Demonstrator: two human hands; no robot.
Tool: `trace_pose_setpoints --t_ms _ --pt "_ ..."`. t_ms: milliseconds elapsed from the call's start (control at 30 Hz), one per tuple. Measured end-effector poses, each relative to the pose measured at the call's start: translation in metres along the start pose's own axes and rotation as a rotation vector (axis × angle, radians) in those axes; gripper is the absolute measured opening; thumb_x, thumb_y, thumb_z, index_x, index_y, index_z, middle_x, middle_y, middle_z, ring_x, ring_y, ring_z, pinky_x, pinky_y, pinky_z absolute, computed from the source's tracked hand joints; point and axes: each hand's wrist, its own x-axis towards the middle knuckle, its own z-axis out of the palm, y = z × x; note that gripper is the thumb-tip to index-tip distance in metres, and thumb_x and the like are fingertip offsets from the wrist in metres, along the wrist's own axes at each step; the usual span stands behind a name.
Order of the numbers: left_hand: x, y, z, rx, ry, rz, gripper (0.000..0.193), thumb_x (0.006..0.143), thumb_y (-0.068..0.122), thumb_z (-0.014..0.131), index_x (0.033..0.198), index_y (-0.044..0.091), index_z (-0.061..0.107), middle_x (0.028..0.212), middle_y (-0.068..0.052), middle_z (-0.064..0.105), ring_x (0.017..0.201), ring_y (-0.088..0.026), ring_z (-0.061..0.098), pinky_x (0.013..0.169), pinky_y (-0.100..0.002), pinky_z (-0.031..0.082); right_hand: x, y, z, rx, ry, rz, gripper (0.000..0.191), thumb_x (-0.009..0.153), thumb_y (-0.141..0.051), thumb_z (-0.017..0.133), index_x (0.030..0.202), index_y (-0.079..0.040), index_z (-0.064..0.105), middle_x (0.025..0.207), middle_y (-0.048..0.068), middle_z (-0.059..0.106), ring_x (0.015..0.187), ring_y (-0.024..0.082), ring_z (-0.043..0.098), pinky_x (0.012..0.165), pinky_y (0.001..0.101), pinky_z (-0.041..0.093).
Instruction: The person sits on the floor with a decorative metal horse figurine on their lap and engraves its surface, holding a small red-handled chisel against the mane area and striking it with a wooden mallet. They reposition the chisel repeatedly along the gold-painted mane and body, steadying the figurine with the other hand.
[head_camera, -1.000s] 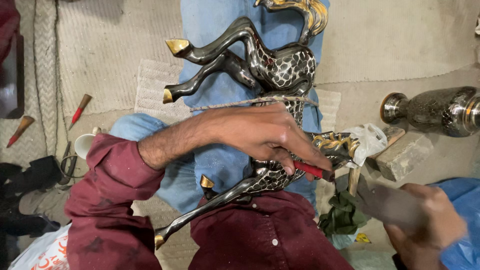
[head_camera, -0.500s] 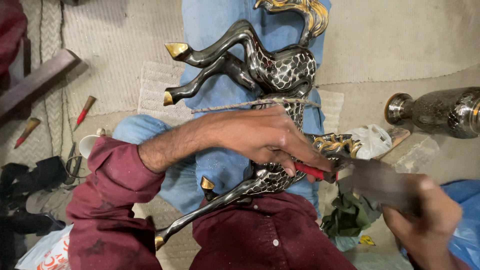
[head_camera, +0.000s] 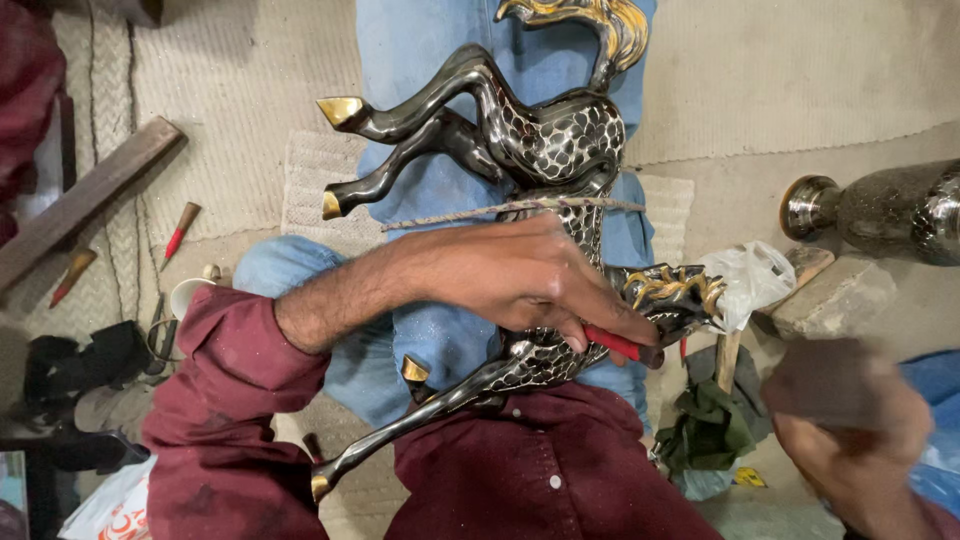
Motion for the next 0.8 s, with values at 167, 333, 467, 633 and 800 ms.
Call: trace_pose_setpoints --t_ms 167,333,467,633,800 --pt "-0.003 -0.001 -0.003 -0.039 0.004 0.02 0.063 0.083 -0.001 0.064 0.144 0.017 0.063 0.12 -0.011 0.076 0.098 -0.025 0.077 0.078 -0.036 0.061 -0.004 -0.002 -0.002 0.092 -0.054 0.294 0.03 0.079 -0.007 0.079 0.1 -0.017 0.059 0.083 0.003 0.063 0.071 0.019 0.063 0.066 0.0311 0.052" --pt "-0.001 0.002 -0.005 -0.018 0.009 0.053 0.054 0.09 0.006 0.072 0.141 0.018 0.062 0.119 -0.01 0.076 0.1 -0.028 0.075 0.076 -0.038 0.058 0.003 -0.004 -0.006 -0.275 -0.17 0.202 0.038 0.072 -0.002 0.076 0.107 -0.005 0.063 0.09 0.011 0.067 0.074 0.025 0.065 0.065 0.0349 0.052" --pt "-0.001 0.003 -0.005 -0.016 -0.01 0.034 0.055 0.088 0.004 0.074 0.14 0.017 0.063 0.115 -0.011 0.077 0.098 -0.029 0.074 0.076 -0.039 0.056 0.011 -0.007 -0.007 -0.276 -0.165 0.093 0.051 0.07 -0.005 0.079 0.116 -0.006 0.056 0.093 0.012 0.068 0.077 0.03 0.064 0.064 0.0389 0.051" --pt "-0.002 0.005 -0.003 0.057 0.014 0.042 0.05 0.088 0.002 0.073 0.136 0.015 0.067 0.11 -0.009 0.077 0.095 -0.025 0.075 0.075 -0.037 0.057 0.011 0.004 -0.003 -0.343 -0.182 0.0 0.072 0.073 -0.012 0.077 0.14 -0.005 0.051 0.107 0.018 0.068 0.08 0.03 0.065 0.066 0.0376 0.051" --pt "-0.018 0.023 0.015 0.008 0.495 0.024 0.027 0.102 0.006 0.074 0.127 0.012 0.067 0.115 -0.003 0.077 0.103 -0.014 0.077 0.091 -0.032 0.062 0.001 0.017 0.008 -0.106 -0.238 0.678 0.072 0.077 -0.011 0.085 0.141 -0.006 0.051 0.09 0.011 0.065 0.072 0.021 0.064 0.065 0.0351 0.054"
